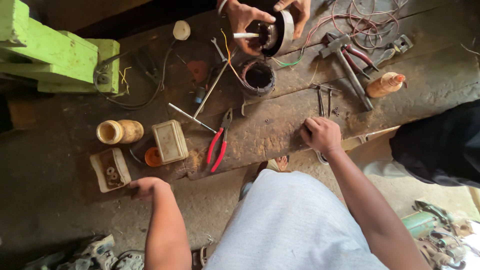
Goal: The person disassembles a small electric motor on a workbench using a T-handle wrench and pliers. They loosen bolts, remove the end caps, and separate the rotor from the stator housing, then reassemble the components.
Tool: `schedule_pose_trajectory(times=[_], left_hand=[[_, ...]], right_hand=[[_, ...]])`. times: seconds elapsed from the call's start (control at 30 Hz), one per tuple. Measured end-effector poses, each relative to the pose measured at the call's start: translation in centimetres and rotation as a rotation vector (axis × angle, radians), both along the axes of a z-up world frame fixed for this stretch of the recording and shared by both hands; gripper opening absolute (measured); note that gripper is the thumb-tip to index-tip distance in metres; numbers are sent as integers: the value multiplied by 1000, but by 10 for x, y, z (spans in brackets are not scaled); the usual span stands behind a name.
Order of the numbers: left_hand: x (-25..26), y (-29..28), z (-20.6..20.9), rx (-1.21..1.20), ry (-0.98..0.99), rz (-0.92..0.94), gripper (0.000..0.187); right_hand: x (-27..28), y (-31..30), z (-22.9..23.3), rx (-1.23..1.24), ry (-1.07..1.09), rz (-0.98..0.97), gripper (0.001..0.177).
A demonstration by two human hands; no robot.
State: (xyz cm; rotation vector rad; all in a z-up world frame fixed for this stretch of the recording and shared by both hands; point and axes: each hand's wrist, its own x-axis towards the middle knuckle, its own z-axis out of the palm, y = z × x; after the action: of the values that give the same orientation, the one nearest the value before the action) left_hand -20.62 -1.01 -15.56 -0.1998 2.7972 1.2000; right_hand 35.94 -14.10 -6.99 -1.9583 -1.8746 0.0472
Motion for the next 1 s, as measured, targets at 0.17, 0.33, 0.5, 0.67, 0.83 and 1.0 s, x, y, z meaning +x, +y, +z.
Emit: schedule_pose_trajectory(times=[0.17,0.33,0.5,0.67,0.83,1.0], left_hand=[[-7,-12,5,77,70,-19,55],[53,-54,49,406,196,-405,43],[189,-36,134,768,249,-1356,26],[302,54,217,692,580,-1976,35],[373,135,236,541,796,-2270,63],[415,182,201,94,1093,-2354,97]], right_hand=[[-3,10,6,21,88,-32,20],[-10,12,21,-83,452,-296,29],[-1,79,19,-26,1250,-393,37],[21,167,14,-163,1883,-484,78],[17,206,19,-240,2005,-432,94],[4,229,18,-293,1969,-535,94]])
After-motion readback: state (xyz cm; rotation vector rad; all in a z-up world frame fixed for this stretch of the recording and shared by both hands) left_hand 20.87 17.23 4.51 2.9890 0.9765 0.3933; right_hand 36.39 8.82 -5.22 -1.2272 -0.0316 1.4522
